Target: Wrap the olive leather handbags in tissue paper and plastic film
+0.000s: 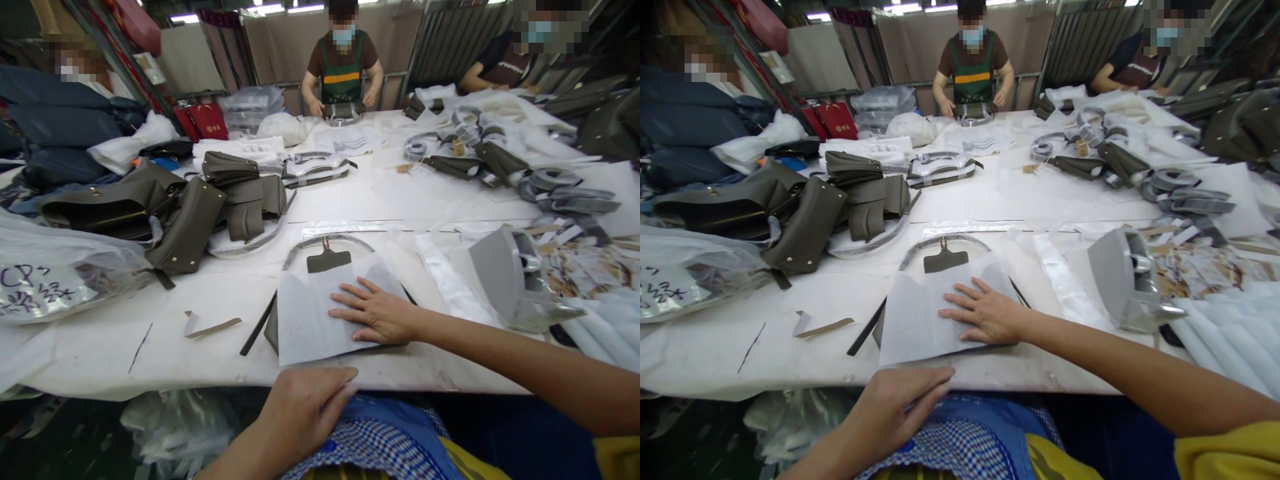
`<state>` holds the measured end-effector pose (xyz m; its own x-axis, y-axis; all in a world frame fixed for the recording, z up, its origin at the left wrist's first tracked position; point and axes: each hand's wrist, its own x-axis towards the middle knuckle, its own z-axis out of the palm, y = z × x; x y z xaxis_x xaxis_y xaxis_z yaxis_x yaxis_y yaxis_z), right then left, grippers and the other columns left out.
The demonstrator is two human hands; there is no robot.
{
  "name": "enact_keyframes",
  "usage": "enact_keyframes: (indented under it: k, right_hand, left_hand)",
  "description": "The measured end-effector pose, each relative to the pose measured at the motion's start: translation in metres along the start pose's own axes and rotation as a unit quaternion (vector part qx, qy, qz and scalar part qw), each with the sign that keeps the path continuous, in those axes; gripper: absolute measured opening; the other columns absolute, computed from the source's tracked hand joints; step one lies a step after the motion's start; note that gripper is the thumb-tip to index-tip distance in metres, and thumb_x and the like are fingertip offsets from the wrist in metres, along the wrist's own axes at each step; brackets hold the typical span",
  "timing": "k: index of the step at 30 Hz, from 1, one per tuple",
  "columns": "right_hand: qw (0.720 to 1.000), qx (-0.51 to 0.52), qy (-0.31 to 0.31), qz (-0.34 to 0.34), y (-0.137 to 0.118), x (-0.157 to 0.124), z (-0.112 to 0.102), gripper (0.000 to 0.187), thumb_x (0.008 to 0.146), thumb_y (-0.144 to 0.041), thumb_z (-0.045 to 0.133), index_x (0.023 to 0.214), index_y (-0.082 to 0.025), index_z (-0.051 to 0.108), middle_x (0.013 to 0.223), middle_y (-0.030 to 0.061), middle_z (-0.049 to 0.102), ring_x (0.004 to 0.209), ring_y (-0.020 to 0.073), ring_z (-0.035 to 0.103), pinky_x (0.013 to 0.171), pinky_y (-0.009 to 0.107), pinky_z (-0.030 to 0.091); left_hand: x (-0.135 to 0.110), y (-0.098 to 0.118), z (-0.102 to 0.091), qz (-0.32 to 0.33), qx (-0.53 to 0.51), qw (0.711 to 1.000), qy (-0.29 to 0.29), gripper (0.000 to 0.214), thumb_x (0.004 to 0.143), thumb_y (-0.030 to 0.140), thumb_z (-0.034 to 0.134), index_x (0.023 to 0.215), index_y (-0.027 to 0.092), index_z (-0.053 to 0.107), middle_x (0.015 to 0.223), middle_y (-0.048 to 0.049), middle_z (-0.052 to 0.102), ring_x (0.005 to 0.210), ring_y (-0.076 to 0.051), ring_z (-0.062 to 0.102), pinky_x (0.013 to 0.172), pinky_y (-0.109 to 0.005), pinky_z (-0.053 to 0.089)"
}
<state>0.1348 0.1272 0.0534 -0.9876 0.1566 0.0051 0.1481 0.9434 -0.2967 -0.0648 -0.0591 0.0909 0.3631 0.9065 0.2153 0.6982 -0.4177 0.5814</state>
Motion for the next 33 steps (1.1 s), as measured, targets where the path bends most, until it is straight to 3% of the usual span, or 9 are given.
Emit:
enact_keyframes:
  k: [3, 5, 7, 11, 16, 28, 33]
  right_hand:
    - [1.0, 0.006, 0.001, 0.001, 0.002, 0.0, 0.003, 0.064, 0.097, -0.054, 0.048, 0.154, -0.031, 0.031, 0.162, 0.009, 0.029, 0.15, 0.0339, 0.021, 0.117, 0.064, 0.011]
    - [1.0, 0.014, -0.001, 0.003, 0.003, -0.001, 0.004, 0.067, 0.097, -0.056, 0.046, 0.156, -0.028, 0.028, 0.161, 0.0102, 0.029, 0.15, 0.0338, 0.019, 0.118, 0.063, 0.01]
    - [1.0, 0.026, 0.006, 0.01, 0.003, -0.003, 0.005, 0.071, 0.096, -0.057, 0.047, 0.157, -0.026, 0.025, 0.161, 0.0111, 0.031, 0.15, 0.033, 0.021, 0.119, 0.062, 0.01]
    - [0.995, 0.067, 0.067, 0.029, 0.004, -0.008, 0.005, 0.069, 0.094, -0.053, 0.053, 0.153, -0.022, 0.033, 0.155, 0.0134, 0.042, 0.145, 0.0276, 0.033, 0.12, 0.054, 0.018]
    - [0.994, 0.057, 0.09, 0.02, 0.003, -0.01, 0.004, 0.05, 0.096, -0.05, 0.052, 0.138, -0.023, 0.053, 0.149, 0.0131, 0.048, 0.139, 0.0269, 0.04, 0.118, 0.054, 0.023]
    - [0.999, 0.009, 0.043, -0.01, 0.0, -0.01, 0.006, 0.04, 0.101, -0.045, 0.042, 0.135, -0.028, 0.056, 0.151, 0.0106, 0.046, 0.141, 0.0276, 0.038, 0.117, 0.059, 0.017]
    - [0.996, 0.036, 0.082, -0.025, 0.002, -0.015, 0.013, 0.042, 0.101, -0.041, 0.045, 0.139, -0.025, 0.053, 0.148, 0.011, 0.052, 0.139, 0.0238, 0.043, 0.119, 0.054, 0.016]
  left_hand:
    - [0.026, -0.002, 0.0, -0.012, -0.012, 0.999, 0.039, 0.033, 0.101, 0.027, 0.047, 0.131, 0.023, 0.057, 0.123, -0.0032, 0.071, 0.111, -0.015, 0.067, 0.097, -0.027, 0.055]
    - [0.041, -0.023, 0.01, -0.031, 0.048, 0.998, 0.038, 0.043, 0.101, 0.03, 0.046, 0.142, 0.019, 0.047, 0.142, -0.0094, 0.057, 0.132, -0.021, 0.053, 0.109, -0.038, 0.047]
    - [0.049, -0.05, 0.023, -0.055, 0.114, 0.992, 0.03, 0.049, 0.101, 0.034, 0.046, 0.146, 0.016, 0.04, 0.148, -0.0135, 0.05, 0.138, -0.024, 0.046, 0.112, -0.045, 0.044]
    - [0.045, -0.081, 0.039, -0.051, 0.16, 0.986, 0.019, 0.054, 0.102, 0.038, 0.042, 0.151, 0.016, 0.032, 0.153, -0.012, 0.044, 0.143, -0.022, 0.038, 0.118, -0.045, 0.037]
    - [0.043, -0.076, 0.036, -0.053, 0.166, 0.985, 0.005, 0.051, 0.103, 0.037, 0.039, 0.151, 0.02, 0.034, 0.156, -0.008, 0.041, 0.145, -0.021, 0.035, 0.119, -0.043, 0.035]
    - [0.043, -0.077, 0.037, -0.046, 0.151, 0.987, 0.016, 0.051, 0.103, 0.036, 0.039, 0.15, 0.018, 0.034, 0.154, -0.0099, 0.044, 0.144, -0.022, 0.037, 0.118, -0.046, 0.036]
    - [0.043, -0.075, 0.038, -0.042, 0.165, 0.985, 0.0, 0.048, 0.104, 0.036, 0.037, 0.149, 0.021, 0.038, 0.155, -0.0089, 0.042, 0.145, -0.022, 0.036, 0.118, -0.045, 0.035]
